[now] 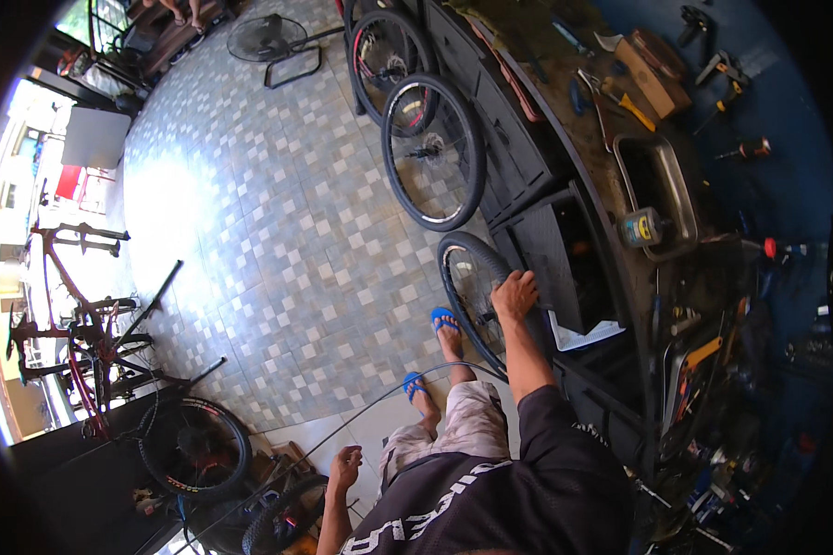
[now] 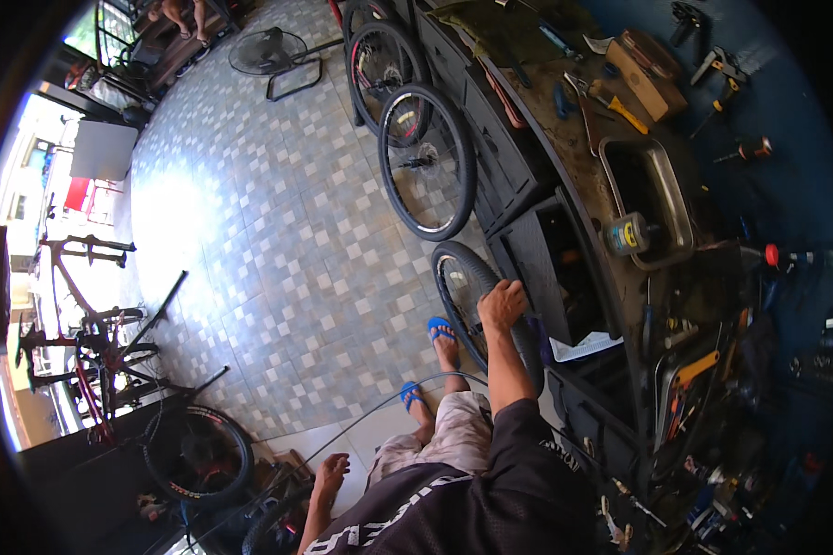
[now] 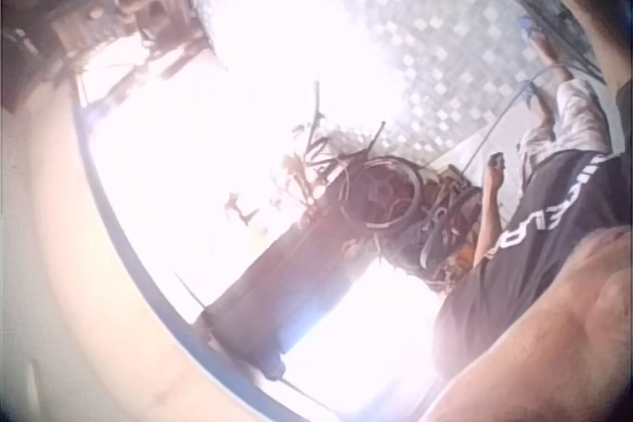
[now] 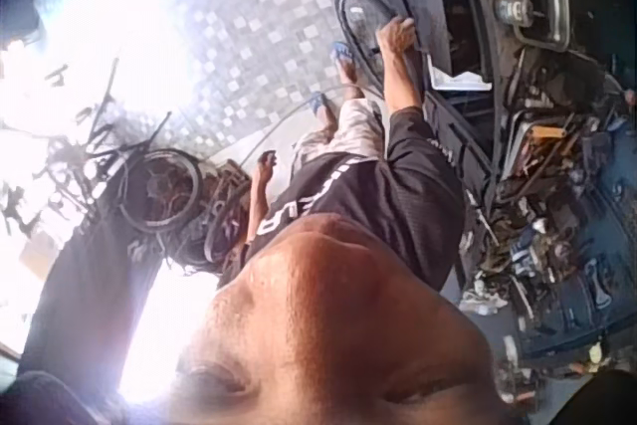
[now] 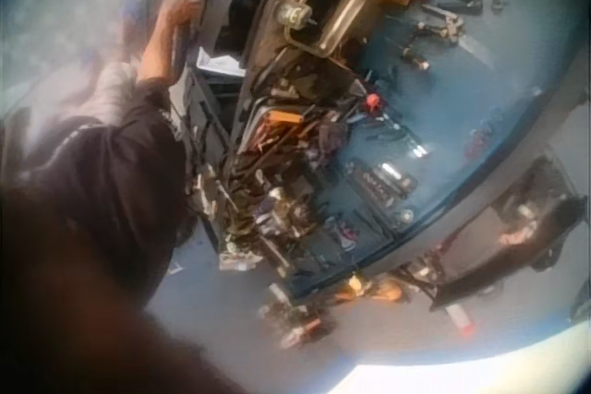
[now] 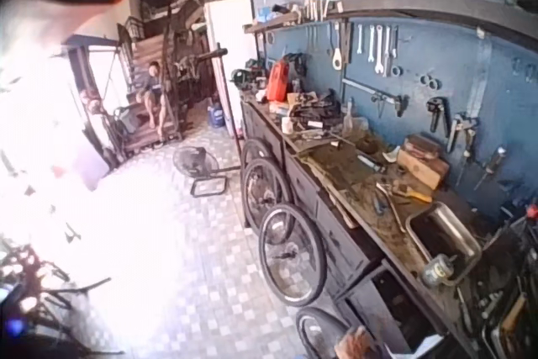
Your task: The person works on a bicycle wheel, using a tool to adjust the cassette and spokes. They then use a floor pump to inflate the tire and check the pressure with a gauge.
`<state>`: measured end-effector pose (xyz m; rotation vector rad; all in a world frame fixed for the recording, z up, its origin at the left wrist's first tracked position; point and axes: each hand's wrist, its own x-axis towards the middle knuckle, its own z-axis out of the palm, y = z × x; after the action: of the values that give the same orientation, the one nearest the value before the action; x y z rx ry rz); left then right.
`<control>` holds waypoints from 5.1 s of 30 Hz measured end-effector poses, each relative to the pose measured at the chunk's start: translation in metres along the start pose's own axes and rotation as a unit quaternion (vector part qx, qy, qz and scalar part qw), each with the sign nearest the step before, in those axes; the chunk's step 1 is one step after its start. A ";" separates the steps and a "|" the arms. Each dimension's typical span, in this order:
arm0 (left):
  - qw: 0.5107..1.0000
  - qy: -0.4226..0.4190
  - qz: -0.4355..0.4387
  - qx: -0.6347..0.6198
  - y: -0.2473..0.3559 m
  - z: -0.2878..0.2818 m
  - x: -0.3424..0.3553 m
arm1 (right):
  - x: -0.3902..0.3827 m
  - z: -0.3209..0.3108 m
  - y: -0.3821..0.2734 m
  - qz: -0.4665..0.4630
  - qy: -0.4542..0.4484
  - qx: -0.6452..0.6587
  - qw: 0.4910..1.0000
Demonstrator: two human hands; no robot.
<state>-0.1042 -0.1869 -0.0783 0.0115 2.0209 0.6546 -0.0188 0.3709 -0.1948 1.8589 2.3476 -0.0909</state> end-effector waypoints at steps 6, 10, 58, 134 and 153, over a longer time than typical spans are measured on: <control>0.999 0.023 0.036 -0.025 -0.061 -0.013 -0.038 | -0.117 -0.016 -0.006 -0.134 -0.166 0.058 0.975; 0.993 0.066 -0.033 -0.093 -0.145 -0.024 -0.077 | -0.196 0.007 0.013 -0.198 -0.173 0.075 0.962; 0.993 -0.001 0.088 -0.081 -0.114 0.037 -0.036 | -0.221 -0.017 0.138 -0.114 -0.042 0.232 0.965; 0.814 -0.094 0.553 0.149 0.250 0.258 -0.295 | -0.325 -0.293 0.321 -0.059 0.145 0.661 0.734; 0.840 -0.126 0.515 0.113 0.275 0.258 -0.214 | -0.043 -0.344 0.619 -0.004 0.231 0.153 0.961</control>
<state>0.1479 0.1052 0.1205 1.3339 1.7023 0.9784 0.5659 0.5208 0.1775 2.2154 2.7810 -0.0223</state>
